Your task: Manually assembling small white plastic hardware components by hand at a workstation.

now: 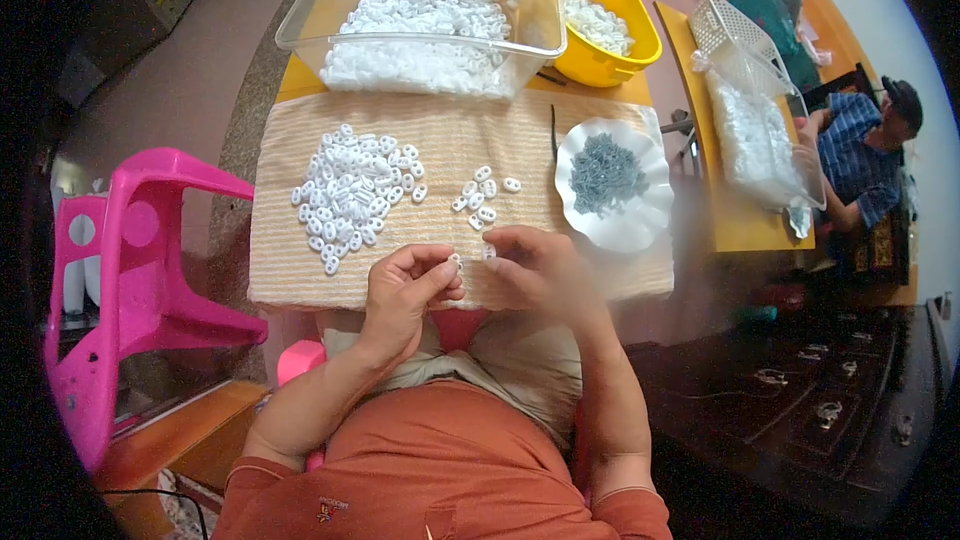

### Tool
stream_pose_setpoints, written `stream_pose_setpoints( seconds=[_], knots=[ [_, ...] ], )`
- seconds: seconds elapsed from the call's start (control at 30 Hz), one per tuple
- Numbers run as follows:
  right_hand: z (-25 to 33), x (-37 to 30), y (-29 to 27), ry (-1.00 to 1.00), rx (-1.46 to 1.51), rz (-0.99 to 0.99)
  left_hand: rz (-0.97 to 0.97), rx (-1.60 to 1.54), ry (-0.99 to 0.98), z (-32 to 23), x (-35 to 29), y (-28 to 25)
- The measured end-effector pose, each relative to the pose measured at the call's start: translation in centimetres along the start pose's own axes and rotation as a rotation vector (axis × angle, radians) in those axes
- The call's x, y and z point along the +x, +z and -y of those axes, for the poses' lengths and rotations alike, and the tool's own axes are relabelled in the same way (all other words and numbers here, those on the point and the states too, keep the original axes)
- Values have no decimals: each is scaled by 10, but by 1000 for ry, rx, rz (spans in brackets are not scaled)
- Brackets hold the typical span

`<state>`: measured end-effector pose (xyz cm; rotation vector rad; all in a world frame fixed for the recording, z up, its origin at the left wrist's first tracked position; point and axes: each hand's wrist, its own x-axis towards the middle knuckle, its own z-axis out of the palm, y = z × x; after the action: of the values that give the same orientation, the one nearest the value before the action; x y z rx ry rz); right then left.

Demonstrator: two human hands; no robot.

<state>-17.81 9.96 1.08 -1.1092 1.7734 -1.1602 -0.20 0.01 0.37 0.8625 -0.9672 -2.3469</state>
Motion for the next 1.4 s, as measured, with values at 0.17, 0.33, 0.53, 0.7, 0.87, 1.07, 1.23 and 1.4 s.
stream_pose_setpoints(
  seconds=[0.17, 0.33, 0.53, 0.7, 0.87, 1.07, 1.23, 1.4],
  knots=[
    [-1, 0, 1, 91, 164, 38, 5, -6, 0, 3, 1, -2],
    [-4, 0, 3, 138, 269, 59, 14, -25, -1, 3, 1, -2],
    [-5, 0, 5, 96, 292, 81, 26, -11, -11, 2, 1, -2],
    [-3, 0, 7, 106, 328, 81, 24, 2, -3, 2, 0, -3],
    [-7, 0, 7, 78, 309, 83, 31, 4, 3, 2, 0, -2],
    [-5, -1, 9, 115, 409, 105, 25, 5, -12, 2, 0, -1],
    [-1, -2, 8, 140, 395, 114, 33, 6, 2, 3, 0, -2],
    [6, -2, 10, 171, 467, 116, 34, 4, -3, 3, 0, -2]
  ],
)
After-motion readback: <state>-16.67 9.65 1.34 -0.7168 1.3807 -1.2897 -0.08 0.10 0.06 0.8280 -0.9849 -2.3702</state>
